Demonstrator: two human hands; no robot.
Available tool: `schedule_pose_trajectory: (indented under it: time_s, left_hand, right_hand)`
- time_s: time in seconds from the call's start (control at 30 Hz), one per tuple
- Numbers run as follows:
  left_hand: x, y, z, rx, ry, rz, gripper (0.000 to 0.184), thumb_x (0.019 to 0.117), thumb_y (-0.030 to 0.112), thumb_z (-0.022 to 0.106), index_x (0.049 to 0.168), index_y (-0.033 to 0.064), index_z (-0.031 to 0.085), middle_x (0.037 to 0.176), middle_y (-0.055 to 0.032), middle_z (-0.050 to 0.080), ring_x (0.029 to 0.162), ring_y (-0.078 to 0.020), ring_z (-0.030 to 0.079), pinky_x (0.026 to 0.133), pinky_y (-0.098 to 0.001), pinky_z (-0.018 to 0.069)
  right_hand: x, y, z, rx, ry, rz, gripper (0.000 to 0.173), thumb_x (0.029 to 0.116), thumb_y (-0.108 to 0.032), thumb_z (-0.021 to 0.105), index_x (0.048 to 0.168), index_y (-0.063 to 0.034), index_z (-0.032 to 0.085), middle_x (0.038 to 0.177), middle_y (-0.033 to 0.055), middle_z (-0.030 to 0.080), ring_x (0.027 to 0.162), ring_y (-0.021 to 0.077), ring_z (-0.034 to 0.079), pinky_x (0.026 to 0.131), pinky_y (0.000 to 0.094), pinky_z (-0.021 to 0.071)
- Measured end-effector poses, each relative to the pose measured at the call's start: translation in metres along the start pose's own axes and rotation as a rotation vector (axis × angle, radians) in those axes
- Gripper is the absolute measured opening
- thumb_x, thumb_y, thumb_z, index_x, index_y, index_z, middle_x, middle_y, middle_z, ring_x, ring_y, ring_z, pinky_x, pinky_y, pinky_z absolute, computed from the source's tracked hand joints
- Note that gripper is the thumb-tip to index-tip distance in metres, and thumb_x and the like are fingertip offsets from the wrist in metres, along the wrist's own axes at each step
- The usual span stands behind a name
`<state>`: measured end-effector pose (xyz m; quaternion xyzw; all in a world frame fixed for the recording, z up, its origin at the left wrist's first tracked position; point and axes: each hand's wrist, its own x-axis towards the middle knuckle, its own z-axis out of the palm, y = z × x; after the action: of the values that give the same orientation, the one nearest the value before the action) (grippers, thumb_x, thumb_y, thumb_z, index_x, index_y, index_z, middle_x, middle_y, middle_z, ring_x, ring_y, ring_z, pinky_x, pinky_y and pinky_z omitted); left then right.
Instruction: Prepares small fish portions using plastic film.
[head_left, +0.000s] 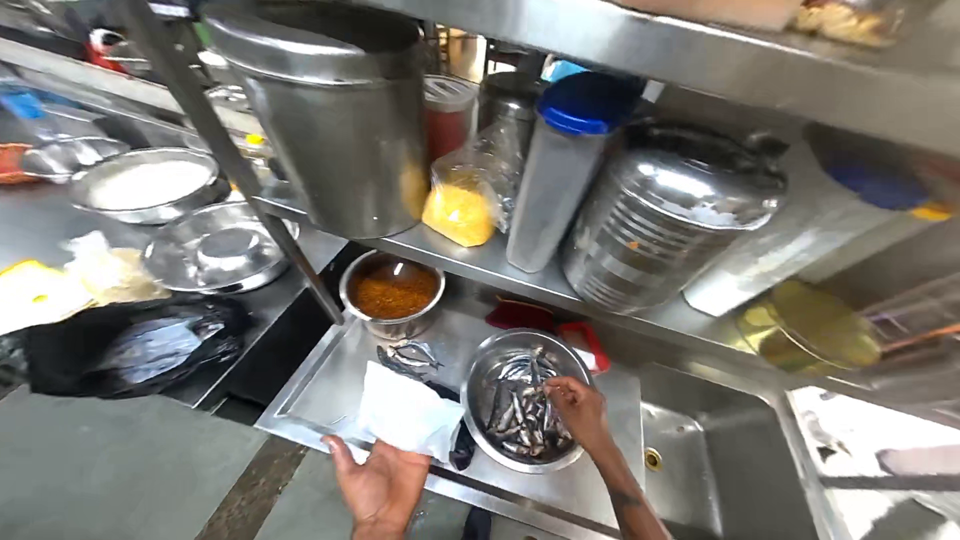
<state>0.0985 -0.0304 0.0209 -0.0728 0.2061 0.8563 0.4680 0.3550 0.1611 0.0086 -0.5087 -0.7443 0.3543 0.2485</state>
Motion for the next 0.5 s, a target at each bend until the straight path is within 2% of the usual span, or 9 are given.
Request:
schedule_pose_trajectory:
  time_s: [0.1,0.2,0.27,0.33,0.43,0.5]
  left_hand:
    - [-0.007,0.01,-0.007,-0.021,-0.017,0.005,0.109,0.0773,0.096,0.032,0.152,0.017,0.036,0.141,-0.0178,0.058,0.129,-0.0358,0.058,0.099,-0.0614,0.0506]
    - [-0.014,0.016,-0.01,-0.016,0.0,0.005,0.108,0.0778,0.095,0.033,0.151,0.016,0.037,0.139,-0.0191,0.059,0.126,-0.0368,0.06,0.097,-0.0617,0.0517]
    - [-0.018,0.02,-0.011,-0.007,-0.013,-0.007,0.11,0.0767,0.095,0.036,0.152,0.0151,0.037,0.14,-0.0201,0.058,0.128,-0.0377,0.058,0.099,-0.0619,0.0507]
    - [-0.022,0.025,-0.008,0.005,-0.013,-0.003,0.11,0.0763,0.095,0.037,0.151,0.0148,0.038,0.14,-0.0207,0.058,0.128,-0.038,0.058,0.1,-0.062,0.0503]
    - [-0.026,0.034,-0.005,0.025,-0.001,0.023,0.11,0.0764,0.096,0.036,0.151,0.0147,0.039,0.139,-0.0204,0.059,0.127,-0.0371,0.059,0.1,-0.0616,0.0505]
    - [-0.027,0.041,-0.004,0.035,0.018,0.043,0.11,0.076,0.096,0.035,0.15,0.0149,0.039,0.138,-0.0197,0.059,0.126,-0.0362,0.06,0.099,-0.0609,0.0513]
  right_hand:
    - [0.029,0.043,-0.004,-0.253,-0.032,0.095,0.019,0.097,-0.023,0.067,0.11,-0.0115,0.076,0.1,0.0086,0.076,0.092,0.0245,0.073,0.088,0.0527,0.0585]
    - [0.053,0.06,0.011,-0.316,-0.119,0.161,0.02,0.0963,-0.023,0.069,0.109,-0.0089,0.076,0.103,0.0138,0.075,0.1,0.0332,0.071,0.092,0.0604,0.0539]
    - [0.075,0.07,0.03,-0.366,-0.182,0.253,0.027,0.096,-0.031,0.068,0.115,-0.0128,0.076,0.111,0.0119,0.075,0.109,0.0319,0.07,0.097,0.059,0.0526]
    - [0.095,0.076,0.054,-0.443,-0.205,0.331,0.035,0.0939,-0.038,0.069,0.119,-0.0142,0.074,0.116,0.0144,0.073,0.112,0.0351,0.068,0.095,0.0608,0.0529]
    - [0.107,0.07,0.087,-0.608,-0.187,0.409,0.052,0.0879,-0.046,0.074,0.12,-0.0053,0.07,0.128,0.024,0.065,0.118,0.0433,0.063,0.091,0.0646,0.0529]
    - [0.105,0.067,0.106,-0.694,-0.186,0.393,0.053,0.0878,-0.04,0.074,0.124,-0.0015,0.068,0.14,0.0252,0.056,0.129,0.0461,0.054,0.097,0.0661,0.0487]
